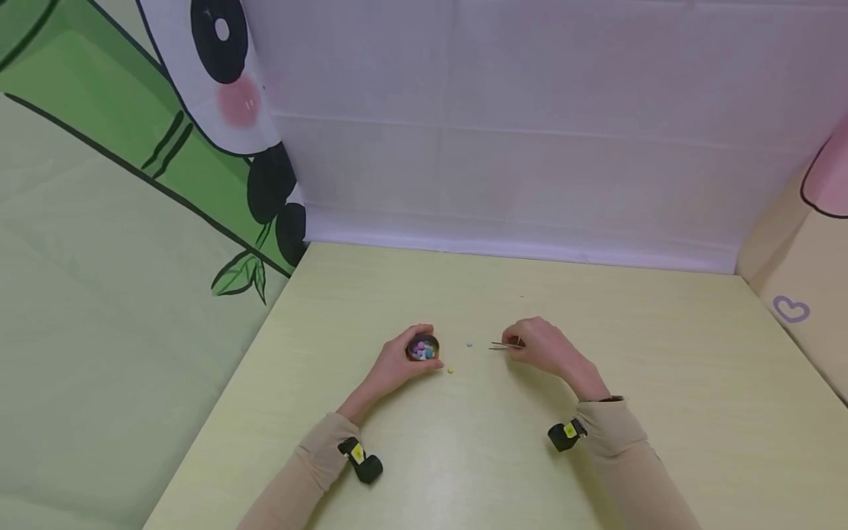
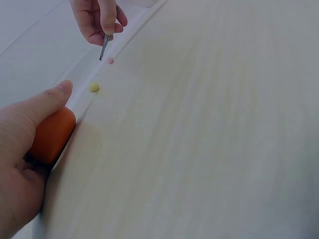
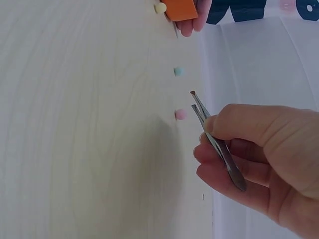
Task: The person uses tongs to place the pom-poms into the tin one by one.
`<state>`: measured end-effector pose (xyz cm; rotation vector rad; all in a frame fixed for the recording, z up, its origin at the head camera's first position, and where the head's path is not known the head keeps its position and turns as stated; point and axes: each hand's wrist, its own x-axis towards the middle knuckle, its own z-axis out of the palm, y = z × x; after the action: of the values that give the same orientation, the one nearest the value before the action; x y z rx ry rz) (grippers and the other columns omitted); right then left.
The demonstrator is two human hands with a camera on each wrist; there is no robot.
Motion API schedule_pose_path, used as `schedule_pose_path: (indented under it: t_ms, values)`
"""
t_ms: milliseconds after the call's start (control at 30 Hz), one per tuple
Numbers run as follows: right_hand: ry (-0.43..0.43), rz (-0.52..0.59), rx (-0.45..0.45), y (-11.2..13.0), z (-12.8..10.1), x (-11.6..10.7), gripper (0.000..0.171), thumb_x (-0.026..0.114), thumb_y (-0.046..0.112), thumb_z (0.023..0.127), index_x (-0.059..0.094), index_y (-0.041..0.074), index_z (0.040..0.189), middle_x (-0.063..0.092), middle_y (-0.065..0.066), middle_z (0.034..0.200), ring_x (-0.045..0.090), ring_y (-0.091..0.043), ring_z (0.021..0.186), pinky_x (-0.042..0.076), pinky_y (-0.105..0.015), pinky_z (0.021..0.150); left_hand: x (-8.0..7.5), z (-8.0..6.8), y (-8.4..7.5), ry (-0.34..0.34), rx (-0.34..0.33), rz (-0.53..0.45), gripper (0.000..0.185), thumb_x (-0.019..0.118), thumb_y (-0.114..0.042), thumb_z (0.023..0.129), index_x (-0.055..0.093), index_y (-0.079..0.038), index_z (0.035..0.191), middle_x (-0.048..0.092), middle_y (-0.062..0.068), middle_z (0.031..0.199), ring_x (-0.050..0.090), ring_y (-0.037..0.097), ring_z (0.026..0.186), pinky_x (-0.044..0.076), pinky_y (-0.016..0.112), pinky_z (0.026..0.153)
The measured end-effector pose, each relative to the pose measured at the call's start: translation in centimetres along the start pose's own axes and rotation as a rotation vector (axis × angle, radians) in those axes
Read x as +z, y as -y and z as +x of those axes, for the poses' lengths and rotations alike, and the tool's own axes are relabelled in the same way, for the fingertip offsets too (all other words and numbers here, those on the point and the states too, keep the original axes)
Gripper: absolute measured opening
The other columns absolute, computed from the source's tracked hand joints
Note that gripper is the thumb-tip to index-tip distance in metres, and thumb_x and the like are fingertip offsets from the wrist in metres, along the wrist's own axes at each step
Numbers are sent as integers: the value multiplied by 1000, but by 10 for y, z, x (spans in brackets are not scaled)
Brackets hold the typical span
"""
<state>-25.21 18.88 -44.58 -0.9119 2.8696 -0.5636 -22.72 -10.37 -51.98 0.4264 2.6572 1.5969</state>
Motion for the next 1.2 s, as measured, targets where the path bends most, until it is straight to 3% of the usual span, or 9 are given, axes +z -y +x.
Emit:
schedule_pose_path:
  t_ms: [833, 1200]
  values:
    - [22, 42, 31, -18, 3, 5, 9, 67, 4, 87, 74, 8, 92, 70, 0, 86, 55, -10, 74, 47, -27, 68, 3, 2, -1, -9, -11, -3, 68, 84, -27, 80, 53, -16, 140, 59, 5, 141, 58, 27, 124, 49, 46, 103]
    - [6, -4, 15, -18, 6, 4, 10, 66, 3, 86, 73, 8, 90, 66, 0, 81, 49, -11, 70, 39, -24, 61, 3, 5, -2, -12, -20, 10, 68, 84, -27, 79, 54, -17, 139, 59, 5, 140, 57, 27, 125, 49, 47, 103]
